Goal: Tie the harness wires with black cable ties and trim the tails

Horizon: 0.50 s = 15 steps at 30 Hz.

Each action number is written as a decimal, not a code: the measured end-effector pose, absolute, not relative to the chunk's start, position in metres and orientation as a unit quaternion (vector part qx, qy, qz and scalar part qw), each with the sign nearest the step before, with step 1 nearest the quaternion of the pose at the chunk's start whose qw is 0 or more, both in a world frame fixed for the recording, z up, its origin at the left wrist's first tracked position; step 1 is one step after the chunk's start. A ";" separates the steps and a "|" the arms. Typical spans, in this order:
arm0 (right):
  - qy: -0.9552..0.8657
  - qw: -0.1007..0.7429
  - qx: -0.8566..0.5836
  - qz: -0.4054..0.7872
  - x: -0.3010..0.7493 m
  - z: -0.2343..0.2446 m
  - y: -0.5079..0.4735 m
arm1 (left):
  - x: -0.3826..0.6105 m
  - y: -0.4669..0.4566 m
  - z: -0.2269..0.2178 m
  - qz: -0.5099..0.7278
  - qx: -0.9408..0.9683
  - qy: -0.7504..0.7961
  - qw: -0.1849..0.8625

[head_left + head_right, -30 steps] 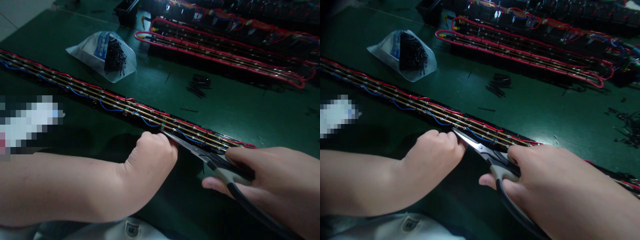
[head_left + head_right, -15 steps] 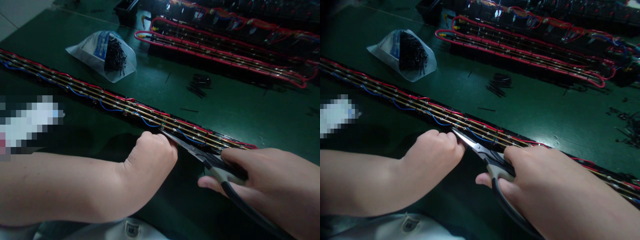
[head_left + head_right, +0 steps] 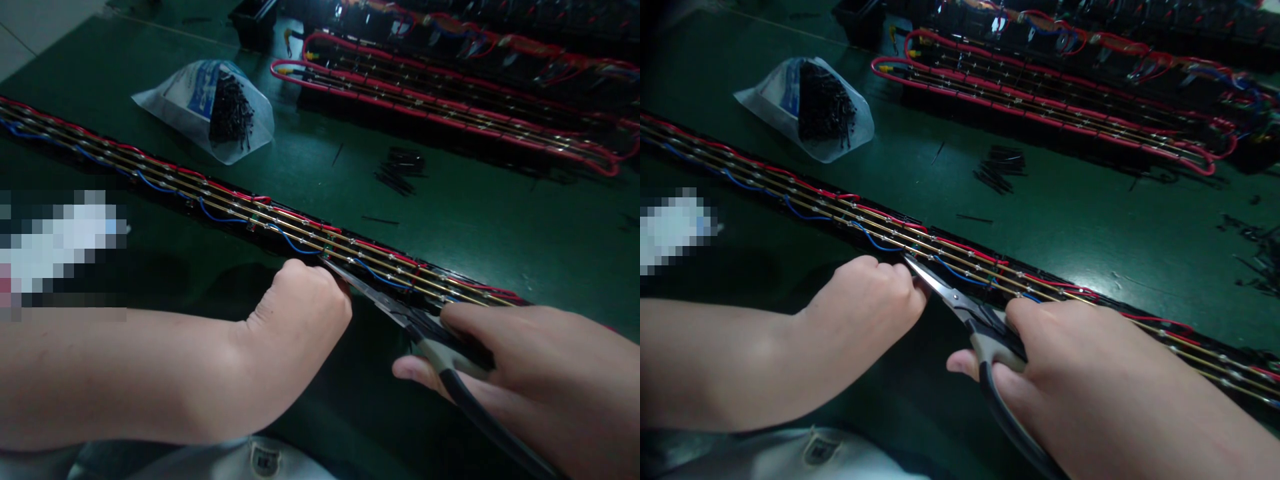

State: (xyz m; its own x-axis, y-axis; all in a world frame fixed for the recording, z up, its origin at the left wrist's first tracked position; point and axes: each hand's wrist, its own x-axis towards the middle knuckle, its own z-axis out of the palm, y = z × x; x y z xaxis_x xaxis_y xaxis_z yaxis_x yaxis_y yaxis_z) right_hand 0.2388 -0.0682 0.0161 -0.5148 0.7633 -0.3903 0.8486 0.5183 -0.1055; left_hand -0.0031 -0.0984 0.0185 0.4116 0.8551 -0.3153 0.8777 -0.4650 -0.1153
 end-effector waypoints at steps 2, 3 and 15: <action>0.849 0.145 0.469 -0.198 0.222 0.023 -0.058 | -0.004 -0.099 0.019 -0.171 0.840 0.515 0.029; 0.844 0.149 0.476 -0.196 0.218 0.026 -0.056 | -0.004 -0.100 0.019 -0.172 0.840 0.515 0.026; 0.829 0.206 0.487 -0.183 0.234 0.006 -0.038 | 0.001 -0.095 0.017 -0.235 0.819 0.521 0.047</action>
